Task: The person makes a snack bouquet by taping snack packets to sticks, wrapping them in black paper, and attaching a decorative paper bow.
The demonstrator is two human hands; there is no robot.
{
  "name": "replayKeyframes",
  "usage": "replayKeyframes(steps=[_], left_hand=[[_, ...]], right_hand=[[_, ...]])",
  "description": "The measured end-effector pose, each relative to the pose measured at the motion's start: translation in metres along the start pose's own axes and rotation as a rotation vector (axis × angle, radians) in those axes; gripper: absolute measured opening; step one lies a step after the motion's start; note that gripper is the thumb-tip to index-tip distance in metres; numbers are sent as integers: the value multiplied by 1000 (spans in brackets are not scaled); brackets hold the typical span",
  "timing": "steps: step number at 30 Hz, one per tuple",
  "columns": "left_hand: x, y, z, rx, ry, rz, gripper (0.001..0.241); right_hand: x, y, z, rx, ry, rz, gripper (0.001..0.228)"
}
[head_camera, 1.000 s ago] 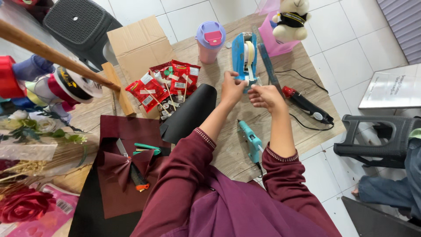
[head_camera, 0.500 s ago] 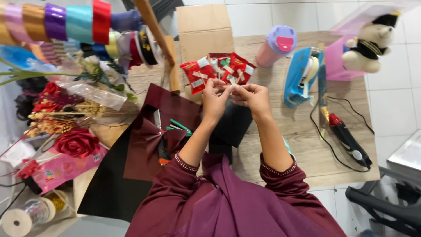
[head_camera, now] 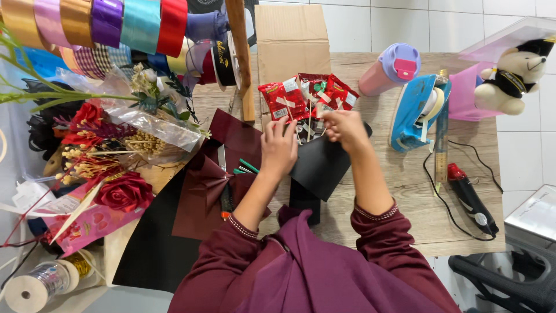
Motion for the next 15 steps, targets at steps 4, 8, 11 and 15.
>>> replayKeyframes(steps=[4,8,11,15], left_hand=[[5,-1,-14,-90,-90,-73,47],[8,-2,-19,-141,-143,-155,52],[10,-6,-17,-148,-138,-166,54],[11,-8,-16,-156,-128,-168,55]], right_hand=[[-9,-39,-15,34,-22,34,31],[-3,-51,-15,59,-15,-34,28],[-4,-54,-20,74,-35,-68,25],[-6,-53,-25,77,-28,-116,23]])
Point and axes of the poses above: each hand's wrist, its own x-axis away from the middle knuckle, its own y-axis out of the back of the hand, z = x × y, the point moved 5 cm from there along -x, towards the middle knuckle, and after that the axes turned 6 degrees about x, right-handed, at the moved point
